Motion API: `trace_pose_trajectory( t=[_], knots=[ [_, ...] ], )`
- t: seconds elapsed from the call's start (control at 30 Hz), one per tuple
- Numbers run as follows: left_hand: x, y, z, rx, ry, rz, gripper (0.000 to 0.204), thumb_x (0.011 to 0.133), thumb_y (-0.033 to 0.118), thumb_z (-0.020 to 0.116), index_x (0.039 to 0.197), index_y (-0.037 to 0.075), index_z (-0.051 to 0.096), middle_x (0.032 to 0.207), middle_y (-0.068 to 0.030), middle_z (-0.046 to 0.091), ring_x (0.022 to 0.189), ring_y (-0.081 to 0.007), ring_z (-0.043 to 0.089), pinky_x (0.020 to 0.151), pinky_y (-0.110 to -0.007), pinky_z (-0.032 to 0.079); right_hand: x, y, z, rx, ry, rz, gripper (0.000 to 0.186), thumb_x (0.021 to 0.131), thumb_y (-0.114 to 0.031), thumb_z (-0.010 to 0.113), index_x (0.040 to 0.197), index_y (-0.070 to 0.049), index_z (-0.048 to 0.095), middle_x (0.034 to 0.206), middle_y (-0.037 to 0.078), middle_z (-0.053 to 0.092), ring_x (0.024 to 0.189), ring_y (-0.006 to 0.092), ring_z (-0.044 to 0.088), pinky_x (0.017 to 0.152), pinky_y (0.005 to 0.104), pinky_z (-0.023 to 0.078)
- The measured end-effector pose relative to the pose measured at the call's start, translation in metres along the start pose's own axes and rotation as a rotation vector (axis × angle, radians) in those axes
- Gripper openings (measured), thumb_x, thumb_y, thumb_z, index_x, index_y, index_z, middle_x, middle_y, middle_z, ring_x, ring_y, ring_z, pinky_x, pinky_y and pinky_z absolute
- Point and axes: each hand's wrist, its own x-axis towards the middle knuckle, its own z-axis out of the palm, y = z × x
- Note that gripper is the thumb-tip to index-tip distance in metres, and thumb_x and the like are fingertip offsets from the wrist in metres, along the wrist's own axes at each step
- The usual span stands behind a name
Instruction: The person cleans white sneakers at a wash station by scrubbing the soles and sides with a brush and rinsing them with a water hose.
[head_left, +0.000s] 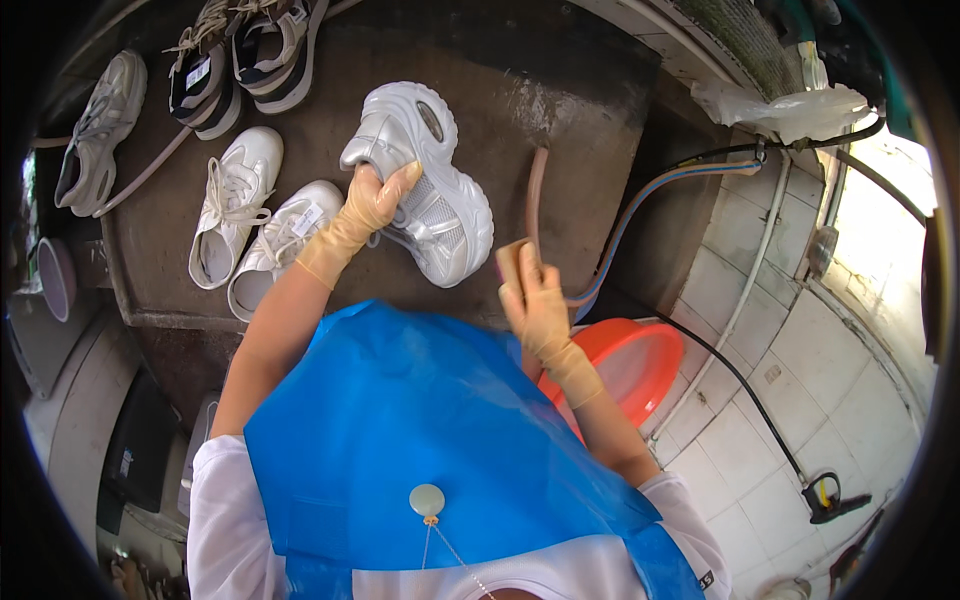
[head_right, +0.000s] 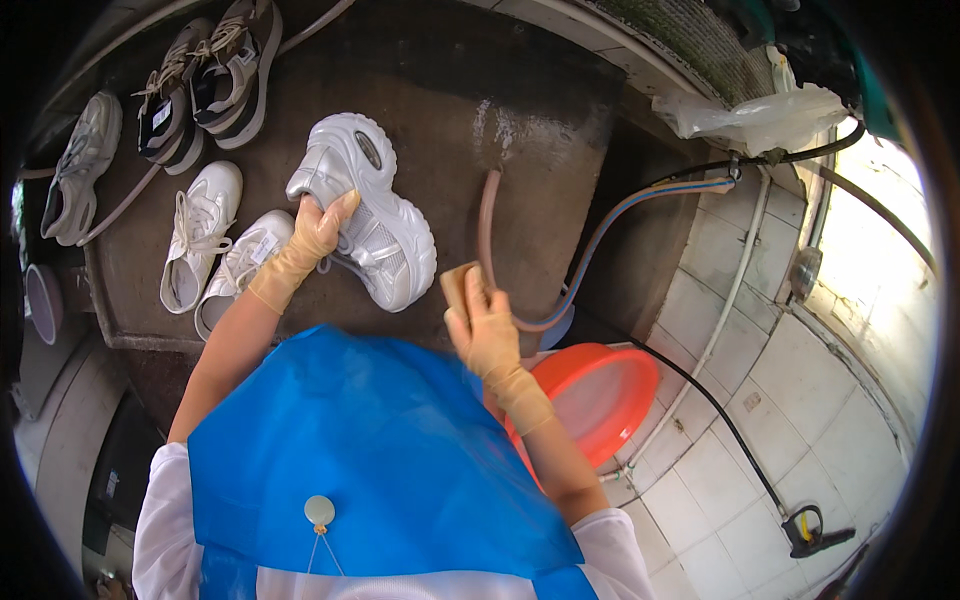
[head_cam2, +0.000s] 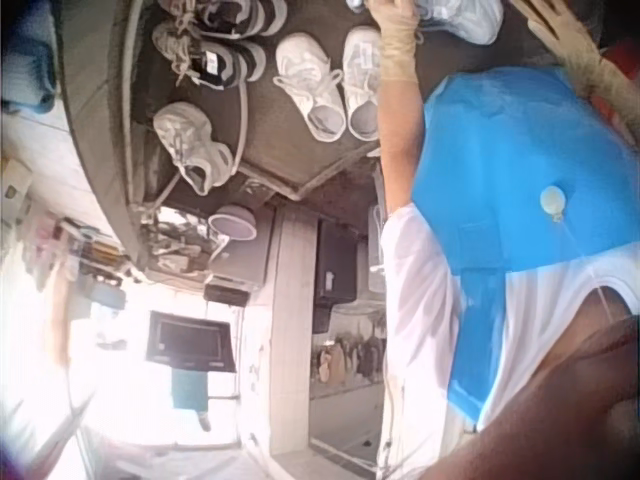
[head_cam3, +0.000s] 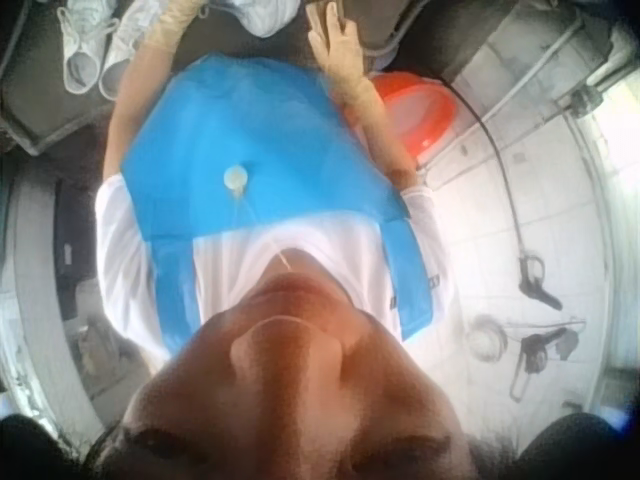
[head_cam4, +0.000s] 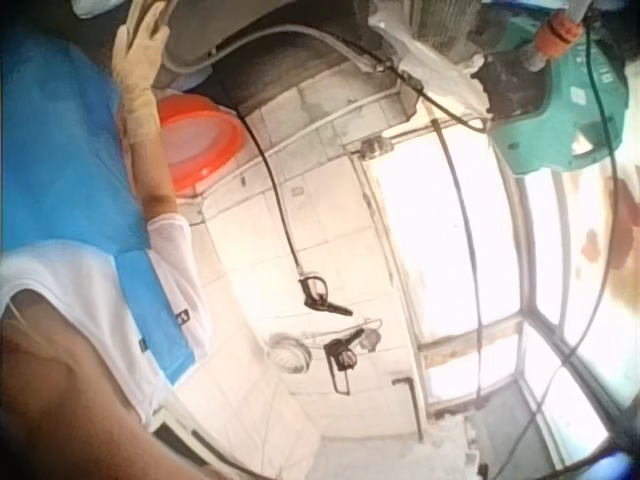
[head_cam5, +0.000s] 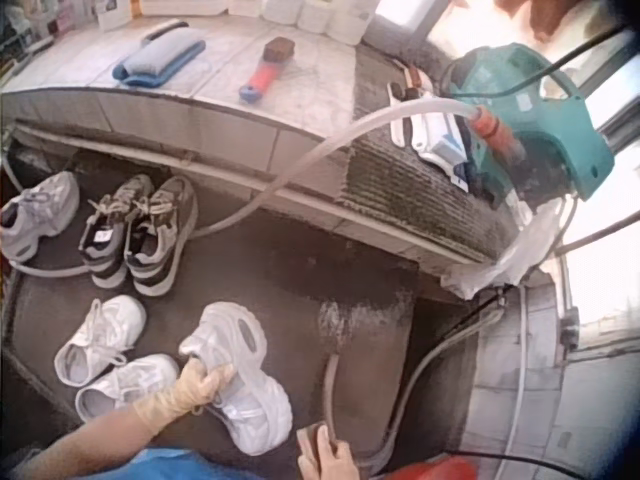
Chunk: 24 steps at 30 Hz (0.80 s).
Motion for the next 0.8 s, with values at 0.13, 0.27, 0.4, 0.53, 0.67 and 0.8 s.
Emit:
trace_pose_trajectory(
  t=[0.13, 0.27, 0.4, 0.53, 0.67, 0.8],
  knots=[
    [0.001, 0.006, -0.003, 0.066, -0.043, 0.012, 0.031, 0.087, 0.019, 0.063, 0.107, -0.004, 0.065, 0.098, -0.0114, 0.069, 0.093, -0.0208, 0.064, 0.084, -0.035, 0.050, 0.044, -0.003, -0.028, 0.164, 0.185, -0.002, 0.065, 0.099, -0.030, 0.054, 0.150, 0.001, 0.029, 0.127, 0.030, 0.049, 0.113, 0.0432, 0.052, 0.100, 0.0443, 0.042],
    [-0.001, -0.001, -0.001, -0.056, 0.019, 0.078, 0.032, 0.087, 0.017, 0.062, 0.112, -0.004, 0.064, 0.104, -0.0119, 0.068, 0.099, -0.0205, 0.063, 0.089, -0.033, 0.049, 0.066, -0.011, -0.034, 0.303, 0.207, 0.014, 0.063, 0.102, -0.036, 0.050, 0.148, 0.003, 0.032, 0.137, 0.027, 0.047, 0.117, 0.0376, 0.053, 0.101, 0.0421, 0.041],
    [-0.002, 0.001, -0.005, -0.058, -0.021, 0.077, 0.042, 0.089, 0.015, 0.058, 0.125, -0.006, 0.056, 0.113, -0.0099, 0.066, 0.103, -0.0170, 0.061, 0.090, -0.030, 0.048, 0.069, -0.048, -0.045, 0.663, 0.053, 0.331, 0.065, 0.101, -0.039, 0.050, 0.150, 0.001, 0.031, 0.144, 0.018, 0.044, 0.106, 0.0241, 0.058, 0.075, 0.0305, 0.052],
    [-0.001, 0.014, 0.001, -0.018, 0.015, 0.091, 0.035, 0.088, 0.017, 0.058, 0.113, -0.006, 0.064, 0.105, -0.0087, 0.068, 0.098, -0.0163, 0.062, 0.086, -0.029, 0.048, 0.075, -0.052, -0.042, 0.697, 0.059, 0.269, 0.067, 0.101, -0.041, 0.052, 0.150, -0.001, 0.032, 0.144, 0.014, 0.044, 0.095, 0.0181, 0.058, 0.062, 0.0255, 0.050],
    [-0.003, 0.018, 0.002, -0.043, 0.035, 0.091, 0.034, 0.088, 0.017, 0.058, 0.112, -0.006, 0.065, 0.107, -0.0102, 0.068, 0.099, -0.0179, 0.062, 0.088, -0.031, 0.048, 0.089, -0.049, -0.038, 0.853, -0.003, 0.386, 0.067, 0.098, -0.046, 0.054, 0.147, -0.004, 0.038, 0.130, 0.011, 0.052, 0.091, 0.0168, 0.057, 0.065, 0.0266, 0.050],
    [-0.003, 0.012, -0.004, -0.030, -0.009, 0.053, 0.039, 0.088, 0.017, 0.061, 0.120, -0.005, 0.061, 0.114, -0.0128, 0.067, 0.106, -0.0219, 0.061, 0.094, -0.034, 0.047, 0.123, -0.026, -0.028, 1.297, -0.009, 0.481, 0.066, 0.095, -0.049, 0.058, 0.142, -0.004, 0.045, 0.121, 0.009, 0.055, 0.092, 0.0202, 0.057, 0.075, 0.0334, 0.052]
  ],
)
